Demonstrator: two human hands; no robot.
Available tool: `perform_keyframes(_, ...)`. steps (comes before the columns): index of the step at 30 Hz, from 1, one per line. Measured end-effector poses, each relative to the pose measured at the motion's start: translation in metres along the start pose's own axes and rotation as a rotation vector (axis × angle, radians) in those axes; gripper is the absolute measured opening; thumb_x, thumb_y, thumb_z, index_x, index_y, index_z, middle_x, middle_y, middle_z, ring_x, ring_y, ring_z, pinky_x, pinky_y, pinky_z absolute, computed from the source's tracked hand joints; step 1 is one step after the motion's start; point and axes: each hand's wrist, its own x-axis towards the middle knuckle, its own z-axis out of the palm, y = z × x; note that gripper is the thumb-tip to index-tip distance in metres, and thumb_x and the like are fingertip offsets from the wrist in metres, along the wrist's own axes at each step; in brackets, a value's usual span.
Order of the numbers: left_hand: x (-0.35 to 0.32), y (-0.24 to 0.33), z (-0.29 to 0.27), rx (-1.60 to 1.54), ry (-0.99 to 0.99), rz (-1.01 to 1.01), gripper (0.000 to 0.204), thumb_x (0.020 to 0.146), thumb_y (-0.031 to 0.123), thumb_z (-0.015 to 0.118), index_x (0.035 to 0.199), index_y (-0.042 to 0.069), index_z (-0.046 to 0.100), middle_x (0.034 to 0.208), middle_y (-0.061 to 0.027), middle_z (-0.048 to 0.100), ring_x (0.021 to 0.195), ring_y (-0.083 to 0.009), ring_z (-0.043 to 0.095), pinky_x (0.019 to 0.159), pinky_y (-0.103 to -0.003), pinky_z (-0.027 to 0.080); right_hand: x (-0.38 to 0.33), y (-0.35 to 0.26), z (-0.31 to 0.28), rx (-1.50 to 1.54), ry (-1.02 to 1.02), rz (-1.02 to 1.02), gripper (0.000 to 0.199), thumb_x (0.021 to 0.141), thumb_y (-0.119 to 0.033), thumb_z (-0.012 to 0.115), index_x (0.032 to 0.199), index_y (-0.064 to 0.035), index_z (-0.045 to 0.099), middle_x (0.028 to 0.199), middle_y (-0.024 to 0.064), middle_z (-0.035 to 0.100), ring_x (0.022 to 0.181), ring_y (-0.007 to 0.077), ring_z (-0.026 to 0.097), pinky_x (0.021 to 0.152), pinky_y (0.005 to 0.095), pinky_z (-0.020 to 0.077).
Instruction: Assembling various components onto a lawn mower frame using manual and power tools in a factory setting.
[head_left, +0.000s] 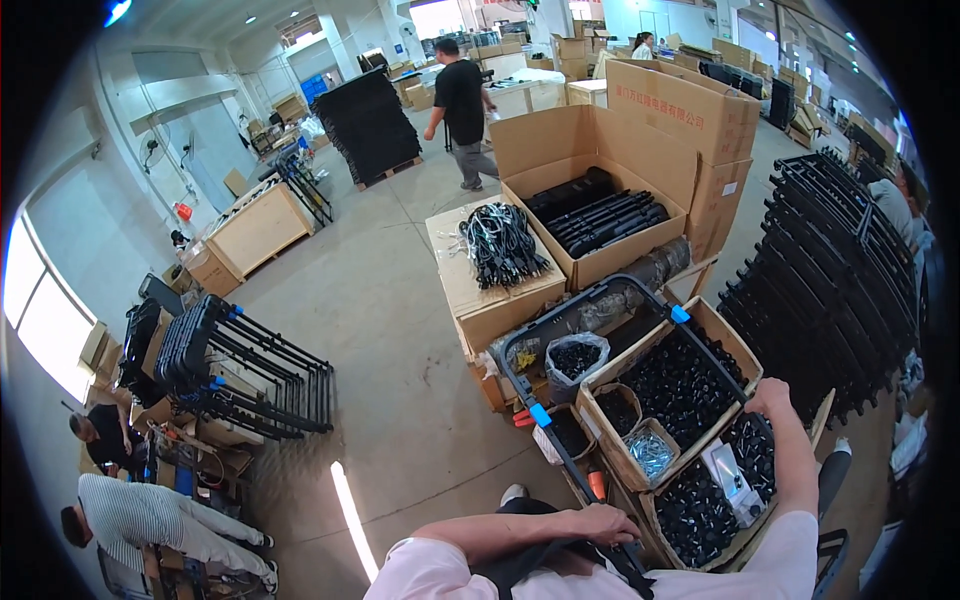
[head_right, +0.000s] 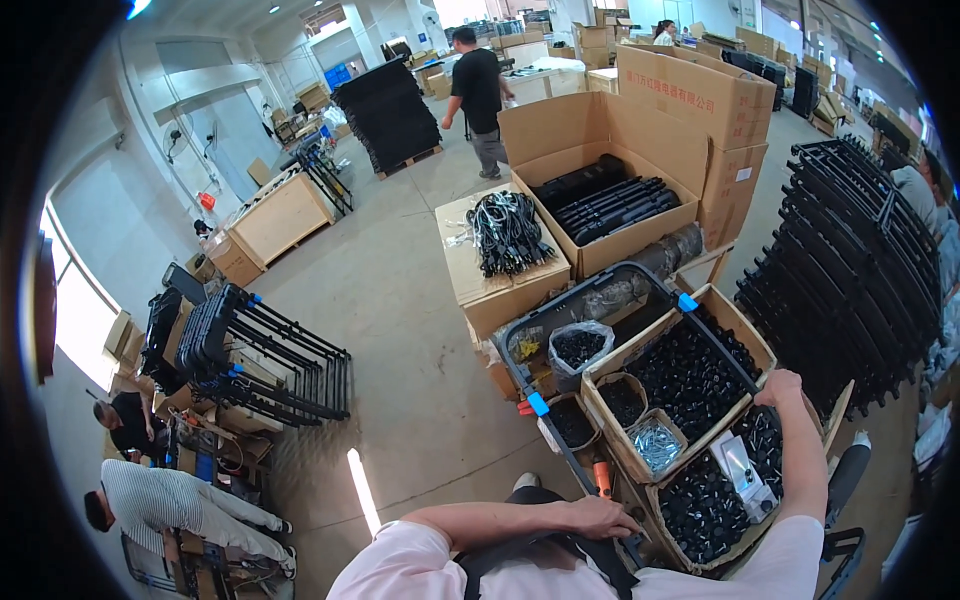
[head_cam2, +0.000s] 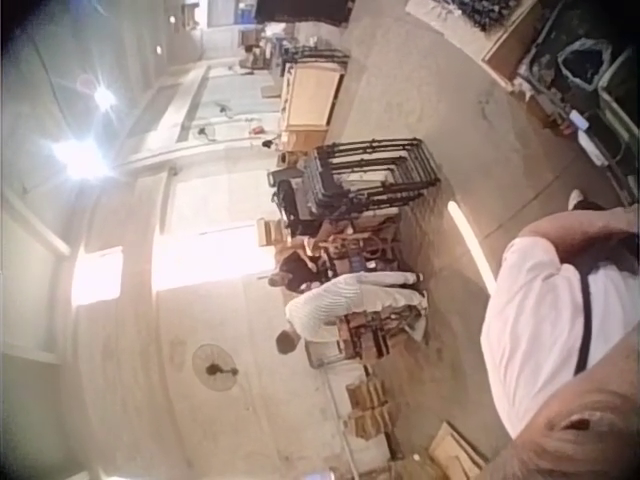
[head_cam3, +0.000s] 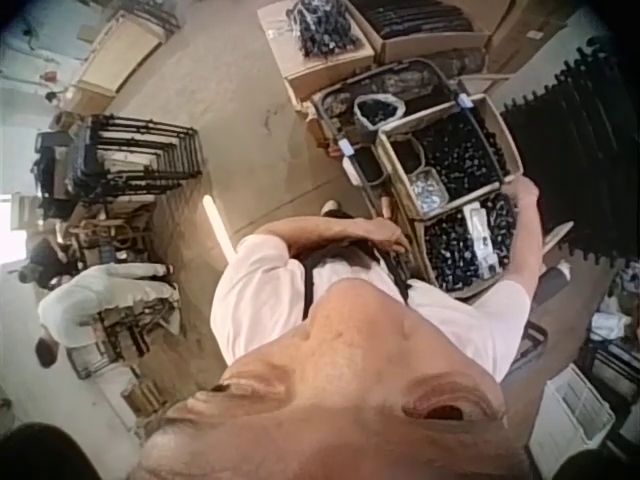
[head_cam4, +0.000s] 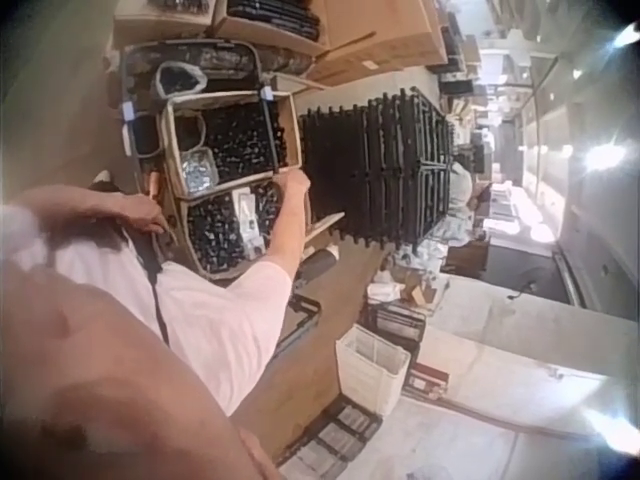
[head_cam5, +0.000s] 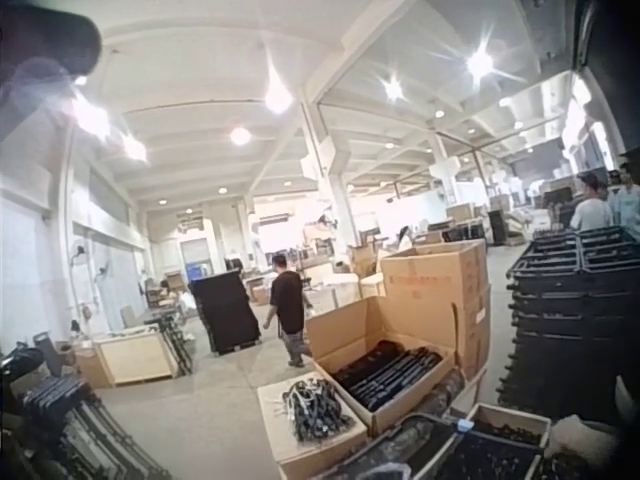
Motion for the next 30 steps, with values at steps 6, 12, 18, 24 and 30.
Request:
perform_keyframes(6,0.004,-0.01,0.007,-0.201,0.165,-0.02,0.051,0.096,0.028,0.071,0.14,0.009,0.056,0.113,-0.0191,0.069,0.109,-0.0397,0.067,0.09,-0.051,0.054,0.029,0.027,0.032,-0.112,-0.006,-0.039,0.042,0.079,-0.039,0.076,0.102,-0.0048,0.082,0.108,0.0208,0.079,0.106,0.0317,0.077,0.092,0.0435,0.0609)
perform_keyframes(12,0.003,-0.019,-0.009,-0.249,0.032,0.033,0.045,0.088,0.019,0.074,0.13,0.007,0.061,0.114,-0.0163,0.07,0.111,-0.0371,0.067,0.096,-0.048,0.052,0.035,0.051,0.052,0.132,0.186,0.133,0.046,0.077,-0.042,0.077,0.097,-0.0002,0.08,0.105,0.0227,0.078,0.103,0.0349,0.077,0.091,0.0451,0.0615)
perform_keyframes(18,0.003,-0.025,-0.01,-0.261,-0.083,0.062,0.045,0.092,0.015,0.064,0.137,0.01,0.065,0.126,-0.0165,0.071,0.119,-0.0338,0.066,0.102,-0.043,0.051,0.008,0.023,0.028,0.094,0.127,0.042,0.053,0.066,-0.039,0.083,0.102,0.0009,0.079,0.109,0.0225,0.077,0.106,0.0353,0.076,0.094,0.0428,0.0609)
perform_keyframes(24,0.009,-0.016,-0.012,-0.192,-0.105,0.034,0.041,0.1,0.025,0.06,0.138,0.01,0.066,0.133,-0.0144,0.07,0.119,-0.0349,0.068,0.101,-0.044,0.052,0.011,0.016,0.015,0.105,0.203,0.004,0.046,0.063,-0.033,0.087,0.094,-0.0004,0.079,0.103,0.0204,0.079,0.098,0.0345,0.077,0.09,0.0431,0.0625)
perform_keyframes(30,0.007,-0.023,-0.005,-0.162,0.05,0.066,0.049,0.098,0.032,0.066,0.141,0.011,0.059,0.123,-0.018,0.072,0.113,-0.0391,0.069,0.097,-0.047,0.053,0.021,0.038,0.03,-0.064,-0.053,-0.014,0.039,0.066,-0.028,0.085,0.094,-0.001,0.078,0.106,0.022,0.078,0.105,0.0371,0.075,0.091,0.0464,0.0618)
